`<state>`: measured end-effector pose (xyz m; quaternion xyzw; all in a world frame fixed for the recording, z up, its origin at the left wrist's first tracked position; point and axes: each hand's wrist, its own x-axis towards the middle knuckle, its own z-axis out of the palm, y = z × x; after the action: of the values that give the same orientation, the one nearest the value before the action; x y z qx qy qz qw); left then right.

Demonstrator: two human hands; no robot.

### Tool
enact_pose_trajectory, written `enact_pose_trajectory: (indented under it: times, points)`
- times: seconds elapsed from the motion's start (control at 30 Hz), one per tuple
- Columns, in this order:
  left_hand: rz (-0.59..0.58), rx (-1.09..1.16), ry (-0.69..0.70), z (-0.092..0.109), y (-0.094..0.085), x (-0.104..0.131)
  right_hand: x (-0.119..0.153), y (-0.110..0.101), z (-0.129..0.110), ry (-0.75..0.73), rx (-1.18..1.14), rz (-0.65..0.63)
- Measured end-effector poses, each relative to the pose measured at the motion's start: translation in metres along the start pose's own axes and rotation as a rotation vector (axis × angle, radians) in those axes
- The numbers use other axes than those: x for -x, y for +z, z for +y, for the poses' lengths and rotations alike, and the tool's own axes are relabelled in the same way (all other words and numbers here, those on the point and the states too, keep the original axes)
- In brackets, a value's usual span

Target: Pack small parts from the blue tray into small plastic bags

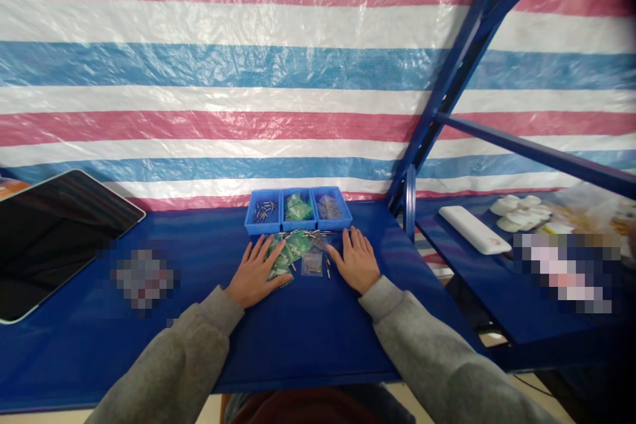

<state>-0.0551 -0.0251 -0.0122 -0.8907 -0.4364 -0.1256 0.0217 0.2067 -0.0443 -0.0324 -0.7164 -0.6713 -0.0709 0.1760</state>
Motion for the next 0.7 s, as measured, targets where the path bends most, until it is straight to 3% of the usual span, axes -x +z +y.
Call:
enact_pose_trajectory:
  times: [0.13,0.43,0.7]
  points:
    - [-0.016,-0.011,-0.009,0.001,0.001,-0.001,-0.002,-0.002,-0.001,-0.016,-0.004,-0.015]
    - [-0.018,0.007,0.011,0.001,-0.002,-0.001,0.016,0.004,-0.013,-0.287,-0.071,-0.084]
    - [0.023,0.003,0.035,0.007,0.006,-0.011,0.014,0.007,-0.031,-0.298,-0.085,-0.124]
